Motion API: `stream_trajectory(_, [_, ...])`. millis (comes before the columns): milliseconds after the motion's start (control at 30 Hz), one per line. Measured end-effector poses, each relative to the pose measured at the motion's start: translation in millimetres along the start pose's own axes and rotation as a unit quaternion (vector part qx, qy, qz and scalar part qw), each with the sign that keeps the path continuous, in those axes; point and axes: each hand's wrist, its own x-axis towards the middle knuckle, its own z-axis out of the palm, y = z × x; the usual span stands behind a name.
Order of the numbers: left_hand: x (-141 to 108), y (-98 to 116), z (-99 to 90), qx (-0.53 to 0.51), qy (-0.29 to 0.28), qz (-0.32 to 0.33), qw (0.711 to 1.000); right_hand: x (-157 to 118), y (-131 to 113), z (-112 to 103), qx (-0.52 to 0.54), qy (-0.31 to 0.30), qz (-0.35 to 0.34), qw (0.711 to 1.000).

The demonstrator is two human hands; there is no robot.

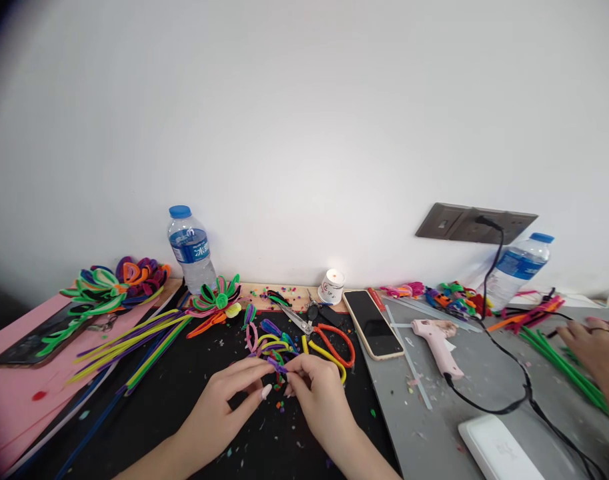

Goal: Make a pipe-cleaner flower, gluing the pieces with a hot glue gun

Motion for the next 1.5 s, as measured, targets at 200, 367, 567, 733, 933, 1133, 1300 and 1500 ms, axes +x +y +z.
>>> stream_trajectory(200, [-1.7,-0.3,0.4,0.008,-0.009,0.025,1.000,-0.7,-1.3,-0.8,-0.045,-0.009,-0.016,0.999])
stream_trajectory(367, [-0.4,-1.0,-0.5,0.034,-0.021,0.050,0.998,-1.5,0.1,-1.0,-0.068,-0.020,-0.022,0.997])
stream_trajectory(567, [-2.3,-5.2,0.3,0.084,-0.026,0.067,0.994,-1.5,-1.0,-1.5,-0.109,-0.029,-0.026,0.993])
stream_trajectory(733, [-3.1,-7.2,0.3,0.117,-0.037,0.076,0.990,-1.9,-1.6,-0.5,-0.135,-0.036,-0.027,0.990])
stream_trajectory(933, [-3.6,-6.6,0.1,0.151,-0.045,0.081,0.984,-3.3,0.3,1.2,-0.180,-0.037,-0.034,0.982])
stream_trajectory(1133, [-5.0,-5.2,1.6,0.152,-0.049,0.067,0.985,-2.9,-0.6,2.5,-0.183,-0.030,-0.038,0.982])
stream_trajectory(1300, [-3.3,-4.9,3.5,0.063,-0.021,0.036,0.997,0.3,-2.2,1.6,-0.042,-0.013,0.005,0.999])
stream_trajectory(1500, [-2.7,-3.7,5.3,-0.018,-0.034,-0.005,0.999,3.7,-4.4,1.5,0.118,0.002,0.049,0.992])
